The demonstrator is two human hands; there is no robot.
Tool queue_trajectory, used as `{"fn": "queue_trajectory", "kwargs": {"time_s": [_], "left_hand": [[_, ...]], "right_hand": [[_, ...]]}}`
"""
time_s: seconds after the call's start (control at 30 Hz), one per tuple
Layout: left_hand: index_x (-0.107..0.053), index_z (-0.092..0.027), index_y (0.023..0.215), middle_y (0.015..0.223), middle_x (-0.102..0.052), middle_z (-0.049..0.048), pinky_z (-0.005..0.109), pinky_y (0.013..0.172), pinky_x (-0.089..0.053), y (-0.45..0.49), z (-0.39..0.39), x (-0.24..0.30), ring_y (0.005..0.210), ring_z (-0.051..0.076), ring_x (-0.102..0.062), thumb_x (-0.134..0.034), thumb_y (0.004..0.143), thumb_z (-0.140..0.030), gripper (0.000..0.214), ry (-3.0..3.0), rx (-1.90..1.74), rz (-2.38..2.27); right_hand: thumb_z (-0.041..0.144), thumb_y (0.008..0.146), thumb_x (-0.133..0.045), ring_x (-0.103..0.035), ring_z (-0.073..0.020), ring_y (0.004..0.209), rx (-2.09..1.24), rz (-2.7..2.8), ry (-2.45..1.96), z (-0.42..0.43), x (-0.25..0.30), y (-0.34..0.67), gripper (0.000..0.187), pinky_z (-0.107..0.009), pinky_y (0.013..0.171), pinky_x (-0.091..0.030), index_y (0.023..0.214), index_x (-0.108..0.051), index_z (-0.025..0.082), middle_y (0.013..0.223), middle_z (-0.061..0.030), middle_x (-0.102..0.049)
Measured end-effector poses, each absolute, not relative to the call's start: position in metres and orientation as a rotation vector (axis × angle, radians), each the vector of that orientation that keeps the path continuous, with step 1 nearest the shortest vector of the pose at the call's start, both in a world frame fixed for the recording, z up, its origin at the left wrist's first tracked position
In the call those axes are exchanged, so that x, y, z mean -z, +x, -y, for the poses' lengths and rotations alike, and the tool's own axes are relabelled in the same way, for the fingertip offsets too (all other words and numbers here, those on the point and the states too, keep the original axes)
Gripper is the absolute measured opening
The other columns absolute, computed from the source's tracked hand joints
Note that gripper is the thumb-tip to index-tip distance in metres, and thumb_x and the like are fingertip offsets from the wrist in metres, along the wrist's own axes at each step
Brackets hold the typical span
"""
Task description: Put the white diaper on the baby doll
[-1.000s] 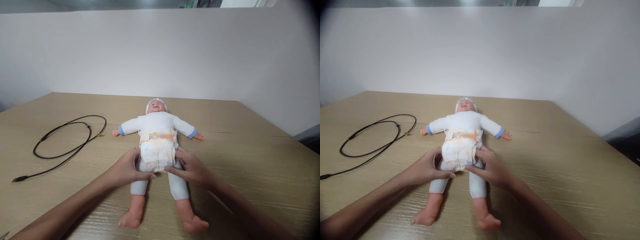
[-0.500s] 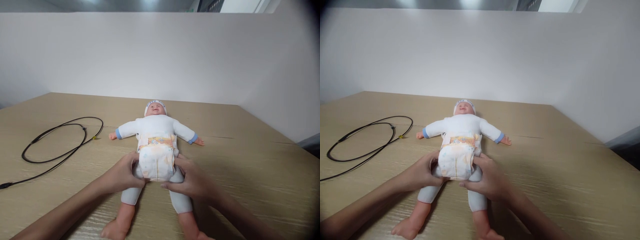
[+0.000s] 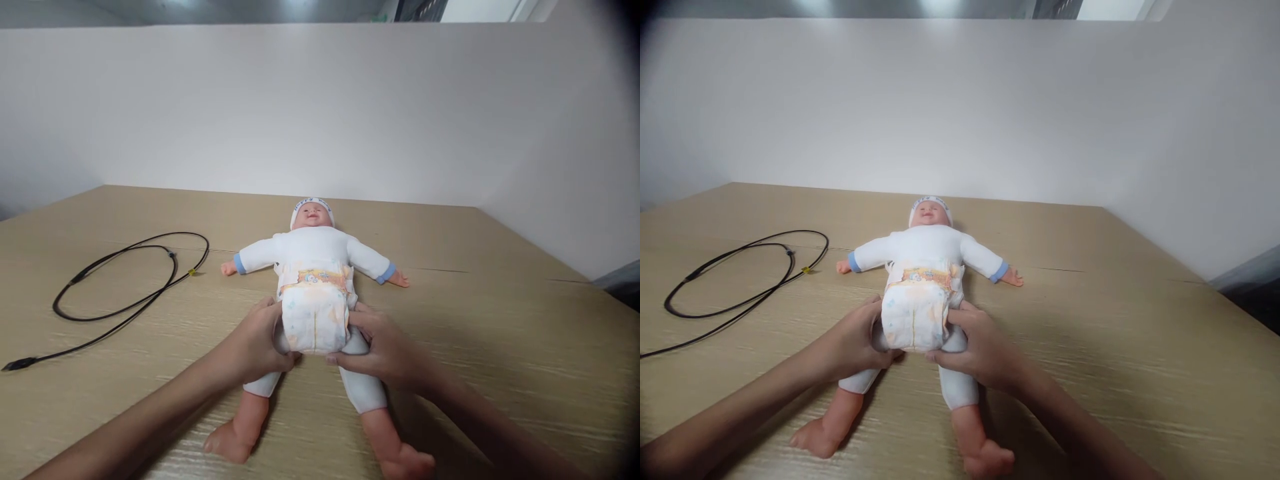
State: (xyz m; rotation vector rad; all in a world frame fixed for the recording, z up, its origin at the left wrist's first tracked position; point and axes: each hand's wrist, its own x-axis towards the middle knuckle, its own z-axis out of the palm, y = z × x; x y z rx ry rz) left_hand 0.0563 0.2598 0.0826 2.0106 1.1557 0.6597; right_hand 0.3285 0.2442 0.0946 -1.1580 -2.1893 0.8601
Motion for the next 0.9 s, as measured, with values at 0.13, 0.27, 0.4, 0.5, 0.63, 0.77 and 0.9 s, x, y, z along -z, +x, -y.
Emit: {"fn": "queue_trajectory", "kwargs": {"time_s": [0.13,0.27,0.4,0.5,0.63,0.77,0.9], "left_hand": [[-0.071,-0.023,0.126,0.128,-0.073,0.0063,0.047,0.104,-0.055,0.051,-0.261,-0.085,0.118,0.032,-0.067,-0.077,0.068,-0.009,0.061,1.871,-0.712,-0.979],[-0.073,-0.022,0.119,0.113,-0.077,0.0038,0.044,0.096,-0.059,0.048,-0.266,-0.087,0.105,0.029,-0.07,-0.078,0.069,-0.009,0.052,1.832,-0.68,-0.897],[-0.074,-0.024,0.124,0.118,-0.076,0.0051,0.047,0.1,-0.059,0.046,-0.266,-0.091,0.111,0.031,-0.07,-0.084,0.073,-0.015,0.053,1.886,-0.662,-0.911],[-0.073,-0.028,0.133,0.136,-0.072,0.0093,0.054,0.109,-0.055,0.048,-0.263,-0.092,0.127,0.038,-0.064,-0.097,0.07,-0.034,0.068,1.938,-0.645,-1.007],[-0.078,-0.025,0.124,0.132,-0.075,0.0099,0.051,0.105,-0.056,0.052,-0.262,-0.093,0.122,0.037,-0.067,-0.096,0.073,-0.038,0.056,1.904,-0.671,-1.027],[-0.08,-0.022,0.112,0.117,-0.081,0.0047,0.044,0.099,-0.057,0.052,-0.265,-0.097,0.108,0.03,-0.072,-0.091,0.079,-0.034,0.036,1.796,-0.661,-0.928],[-0.081,-0.02,0.105,0.112,-0.081,0.0048,0.043,0.097,-0.056,0.051,-0.263,-0.095,0.108,0.03,-0.072,-0.09,0.08,-0.037,0.031,1.716,-0.635,-0.946]], "right_hand": [[0.035,0.086,-0.086,-0.067,-0.0243,0.097,-0.833,2.203,-1.16,-0.247,-0.091,0.332,0.018,-0.034,0.087,-0.054,0.098,-0.078,0.024,0.108,-0.0039,-0.073],[0.036,0.086,-0.084,-0.064,-0.0217,0.088,-0.825,2.235,-1.131,-0.251,-0.086,0.337,0.017,-0.032,0.079,-0.052,0.093,-0.076,0.023,0.099,-0.003,-0.07],[0.035,0.086,-0.084,-0.064,-0.0216,0.089,-0.792,2.235,-1.108,-0.252,-0.086,0.338,0.017,-0.032,0.08,-0.052,0.092,-0.075,0.022,0.099,-0.0034,-0.071],[0.038,0.086,-0.086,-0.066,-0.0236,0.093,-0.81,2.213,-1.105,-0.249,-0.089,0.334,0.02,-0.034,0.084,-0.054,0.095,-0.076,0.023,0.103,-0.0044,-0.073],[0.046,0.084,-0.09,-0.068,-0.0252,0.096,-0.837,2.132,-1.169,-0.243,-0.09,0.329,0.027,-0.036,0.088,-0.055,0.095,-0.08,0.023,0.105,-0.0049,-0.074],[0.048,0.084,-0.089,-0.068,-0.0252,0.095,-0.845,2.072,-1.222,-0.242,-0.088,0.326,0.028,-0.038,0.09,-0.056,0.089,-0.081,0.022,0.104,-0.0053,-0.073],[0.049,0.088,-0.085,-0.068,-0.0259,0.097,-0.865,2.08,-1.234,-0.241,-0.09,0.326,0.027,-0.04,0.091,-0.056,0.094,-0.082,0.023,0.105,-0.0058,-0.073]]}}
